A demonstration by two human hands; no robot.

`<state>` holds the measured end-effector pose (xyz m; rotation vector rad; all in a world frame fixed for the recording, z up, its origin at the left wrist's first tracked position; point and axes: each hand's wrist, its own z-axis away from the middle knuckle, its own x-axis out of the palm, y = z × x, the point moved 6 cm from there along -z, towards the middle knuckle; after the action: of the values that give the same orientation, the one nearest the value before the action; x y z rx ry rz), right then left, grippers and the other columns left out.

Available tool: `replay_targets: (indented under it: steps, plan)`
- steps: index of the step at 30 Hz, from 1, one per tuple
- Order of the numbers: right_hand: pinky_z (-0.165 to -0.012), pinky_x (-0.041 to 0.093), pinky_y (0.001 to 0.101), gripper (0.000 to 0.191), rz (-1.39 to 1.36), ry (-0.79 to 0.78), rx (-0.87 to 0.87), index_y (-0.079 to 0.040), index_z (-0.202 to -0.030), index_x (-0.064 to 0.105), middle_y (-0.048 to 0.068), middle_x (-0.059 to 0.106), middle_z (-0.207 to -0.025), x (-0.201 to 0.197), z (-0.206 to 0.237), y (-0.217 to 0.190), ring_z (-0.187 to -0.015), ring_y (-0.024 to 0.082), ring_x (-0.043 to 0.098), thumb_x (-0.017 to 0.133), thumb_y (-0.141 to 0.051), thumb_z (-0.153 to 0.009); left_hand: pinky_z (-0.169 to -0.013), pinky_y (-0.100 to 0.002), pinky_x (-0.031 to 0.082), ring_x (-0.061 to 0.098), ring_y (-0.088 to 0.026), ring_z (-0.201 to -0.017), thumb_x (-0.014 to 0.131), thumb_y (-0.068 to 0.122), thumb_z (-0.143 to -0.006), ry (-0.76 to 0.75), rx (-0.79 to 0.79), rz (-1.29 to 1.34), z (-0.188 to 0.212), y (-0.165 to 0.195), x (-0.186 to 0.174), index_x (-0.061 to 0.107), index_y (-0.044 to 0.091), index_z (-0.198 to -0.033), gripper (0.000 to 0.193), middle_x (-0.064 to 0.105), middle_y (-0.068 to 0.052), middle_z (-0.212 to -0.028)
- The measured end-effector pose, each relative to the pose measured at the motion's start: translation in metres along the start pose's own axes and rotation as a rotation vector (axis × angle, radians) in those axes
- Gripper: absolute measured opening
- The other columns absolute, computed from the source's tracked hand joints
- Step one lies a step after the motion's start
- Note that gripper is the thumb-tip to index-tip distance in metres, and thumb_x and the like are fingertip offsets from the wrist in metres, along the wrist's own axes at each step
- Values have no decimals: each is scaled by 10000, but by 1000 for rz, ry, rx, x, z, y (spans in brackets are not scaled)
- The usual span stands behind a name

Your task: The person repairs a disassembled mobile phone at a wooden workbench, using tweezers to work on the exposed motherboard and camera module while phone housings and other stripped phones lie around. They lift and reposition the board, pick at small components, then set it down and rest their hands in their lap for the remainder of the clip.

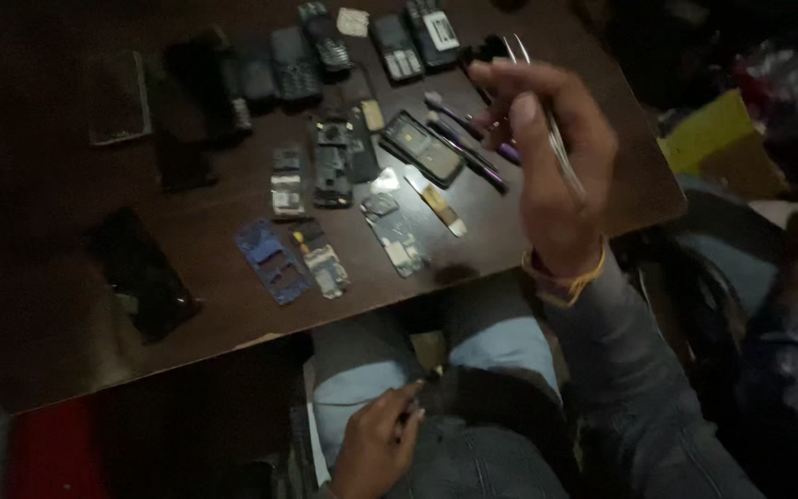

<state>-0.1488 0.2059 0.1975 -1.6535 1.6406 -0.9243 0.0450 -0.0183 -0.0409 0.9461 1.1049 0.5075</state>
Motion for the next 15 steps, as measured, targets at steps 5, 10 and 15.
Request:
replay_targets:
  steps: [5,10,15]
  plan:
    - [-841,525,450,178,730,-199,-264,22,-1112,658,194,699,-1051,62,40,0,-973,389,666,688,3,-938,-693,-445,601,728,-296,-819,695,179,-977,-31,-106,-20,-6,-1,-12,682,-5,-1197,287,714,-179,-1000]
    - [-794,474,503,331,814,-263,-127,28,-1046,606,202,652,-951,84,76,25,-940,421,602,796,-111,-813,-716,-427,581,725,-308,-811,708,150,-966,-67,-143,-14,-5,20,-25,682,-11,-1205,289,699,-203,-965]
    - [-873,468,509,365,874,-255,-107,10,-1067,598,201,631,-978,84,85,40,-962,419,586,804,-128,-799,-700,-411,583,734,-290,-781,708,155,-951,-80,-242,3,-4,11,-17,696,34,-1224,299,717,-170,-991]
